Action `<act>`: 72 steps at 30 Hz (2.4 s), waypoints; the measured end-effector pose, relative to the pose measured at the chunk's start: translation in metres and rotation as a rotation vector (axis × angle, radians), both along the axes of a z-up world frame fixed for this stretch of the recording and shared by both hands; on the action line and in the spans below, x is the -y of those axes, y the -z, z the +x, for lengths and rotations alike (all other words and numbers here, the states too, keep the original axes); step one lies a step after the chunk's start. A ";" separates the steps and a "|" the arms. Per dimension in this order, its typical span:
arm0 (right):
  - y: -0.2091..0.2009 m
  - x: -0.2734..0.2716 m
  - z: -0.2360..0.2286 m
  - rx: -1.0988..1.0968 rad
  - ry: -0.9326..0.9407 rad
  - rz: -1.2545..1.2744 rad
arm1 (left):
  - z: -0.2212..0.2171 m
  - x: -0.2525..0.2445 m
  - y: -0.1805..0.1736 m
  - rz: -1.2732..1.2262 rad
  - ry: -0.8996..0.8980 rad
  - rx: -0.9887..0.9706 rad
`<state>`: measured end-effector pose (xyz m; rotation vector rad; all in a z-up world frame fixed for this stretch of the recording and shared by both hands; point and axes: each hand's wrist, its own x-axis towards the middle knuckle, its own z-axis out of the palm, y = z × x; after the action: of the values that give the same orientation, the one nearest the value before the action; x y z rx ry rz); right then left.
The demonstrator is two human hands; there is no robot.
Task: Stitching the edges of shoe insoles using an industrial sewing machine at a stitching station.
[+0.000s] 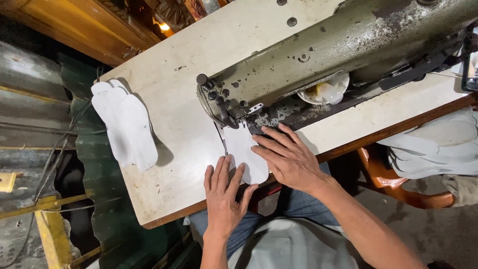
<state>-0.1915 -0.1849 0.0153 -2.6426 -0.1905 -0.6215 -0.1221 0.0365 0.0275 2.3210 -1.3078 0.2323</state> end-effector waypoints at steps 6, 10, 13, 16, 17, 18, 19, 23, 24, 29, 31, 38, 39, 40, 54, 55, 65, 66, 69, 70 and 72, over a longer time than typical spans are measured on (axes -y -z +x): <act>0.006 0.000 -0.003 -0.039 0.012 -0.009 | 0.001 0.002 -0.002 0.009 -0.009 -0.007; 0.006 0.006 -0.008 -0.089 0.036 -0.036 | -0.004 0.009 0.001 0.021 -0.012 0.024; 0.004 0.007 -0.010 -0.070 0.032 0.057 | -0.004 0.014 0.007 0.000 -0.004 0.081; 0.004 0.007 -0.012 -0.042 0.030 0.072 | -0.005 0.015 0.011 0.018 -0.042 0.138; 0.003 0.008 -0.012 -0.031 0.029 0.081 | -0.005 0.016 0.011 0.015 -0.050 0.128; 0.003 0.007 -0.012 -0.020 0.020 0.093 | -0.006 0.015 0.011 0.015 -0.064 0.119; 0.002 0.008 -0.012 -0.019 0.021 0.094 | -0.006 0.017 0.010 0.016 -0.063 0.120; 0.004 0.008 -0.012 -0.001 0.026 0.083 | -0.005 0.020 0.008 0.052 -0.082 0.120; 0.004 0.007 -0.011 0.000 0.028 0.079 | -0.005 0.019 0.008 0.057 -0.091 0.119; 0.004 0.008 -0.009 0.003 0.023 0.066 | 0.001 0.023 0.008 0.062 -0.085 0.082; 0.002 0.006 -0.006 0.003 0.005 0.053 | 0.001 0.022 0.005 0.042 -0.097 0.059; -0.003 0.005 -0.003 0.024 0.020 0.030 | 0.005 0.025 0.001 0.015 -0.103 0.037; -0.002 0.005 -0.003 0.012 0.021 0.036 | 0.006 0.026 0.002 0.012 -0.107 0.039; -0.003 0.005 -0.003 0.012 0.018 0.037 | 0.007 0.027 0.001 0.012 -0.110 0.038; -0.007 0.001 0.001 0.066 0.053 0.024 | 0.023 0.032 -0.011 0.023 -0.099 -0.043; -0.005 0.001 0.001 0.068 0.050 0.024 | 0.025 0.032 -0.010 0.024 -0.101 -0.042; -0.002 0.001 0.001 0.055 0.054 0.032 | 0.037 0.032 -0.008 0.046 -0.073 -0.021; -0.002 0.001 0.001 0.061 0.054 0.036 | 0.038 0.032 -0.008 0.050 -0.069 -0.024; -0.004 0.001 0.001 0.051 0.068 0.013 | 0.041 0.031 -0.007 0.034 -0.065 -0.020; -0.005 0.001 0.001 0.052 0.070 0.013 | 0.042 0.031 -0.007 0.033 -0.064 -0.019; -0.005 0.001 0.001 0.042 0.078 -0.024 | 0.045 0.031 -0.008 0.055 -0.055 0.012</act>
<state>-0.1903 -0.1858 0.0203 -2.6721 -0.1080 -0.7049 -0.0772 0.0051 0.0356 2.4068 -1.2726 0.2313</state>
